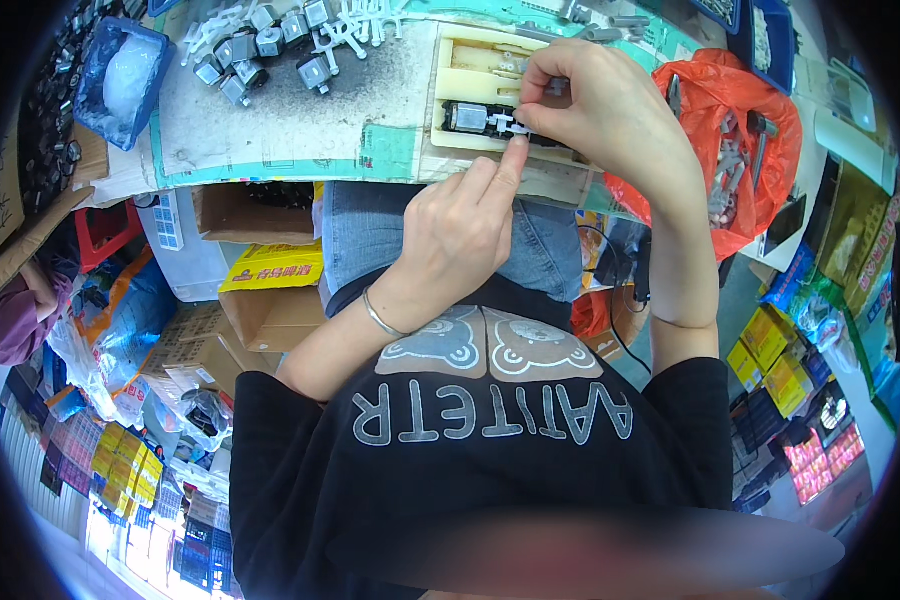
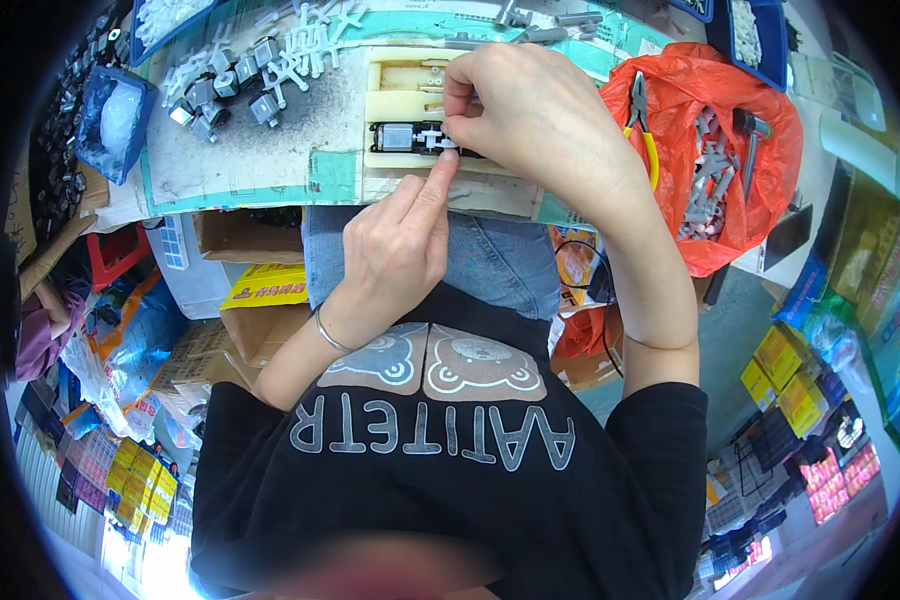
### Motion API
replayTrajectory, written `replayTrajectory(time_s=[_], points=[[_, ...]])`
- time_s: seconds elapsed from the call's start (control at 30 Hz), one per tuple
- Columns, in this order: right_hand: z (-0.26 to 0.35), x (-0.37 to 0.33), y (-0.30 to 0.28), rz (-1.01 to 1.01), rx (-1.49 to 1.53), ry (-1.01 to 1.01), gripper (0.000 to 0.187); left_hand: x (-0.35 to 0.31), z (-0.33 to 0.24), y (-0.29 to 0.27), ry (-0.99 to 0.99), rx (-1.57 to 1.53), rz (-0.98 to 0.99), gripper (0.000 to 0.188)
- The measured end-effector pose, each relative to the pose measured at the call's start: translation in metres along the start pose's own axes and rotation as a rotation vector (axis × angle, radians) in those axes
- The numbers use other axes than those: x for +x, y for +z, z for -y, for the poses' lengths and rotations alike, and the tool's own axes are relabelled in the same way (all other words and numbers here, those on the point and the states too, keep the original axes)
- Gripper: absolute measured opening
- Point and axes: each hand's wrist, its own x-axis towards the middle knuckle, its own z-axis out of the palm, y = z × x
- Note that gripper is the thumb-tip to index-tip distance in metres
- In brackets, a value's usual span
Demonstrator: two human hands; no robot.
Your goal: The person assembles small electronic and plastic components into a device housing at a workbench, securing them with screws using a screwdriver and pliers.
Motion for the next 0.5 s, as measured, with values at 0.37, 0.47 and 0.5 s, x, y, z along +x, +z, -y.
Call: replayTrajectory(time_s=[0.37, 0.47, 0.5], points=[[-0.027, -0.021, 0.004, -0.284, 0.466, -0.063, 0.016, -0.001, 0.018, -0.026, -0.183, -0.567, -0.070, 0.016], [-0.011, -0.034, 0.006, -0.392, 0.754, -0.027, 0.022, 0.003, 0.025, -0.037, -0.345, -0.777, -0.147, 0.013], [-0.009, -0.038, 0.009, -0.395, 0.751, -0.035, 0.022, 0.006, 0.027, -0.040, -0.339, -0.775, -0.152, 0.013]])
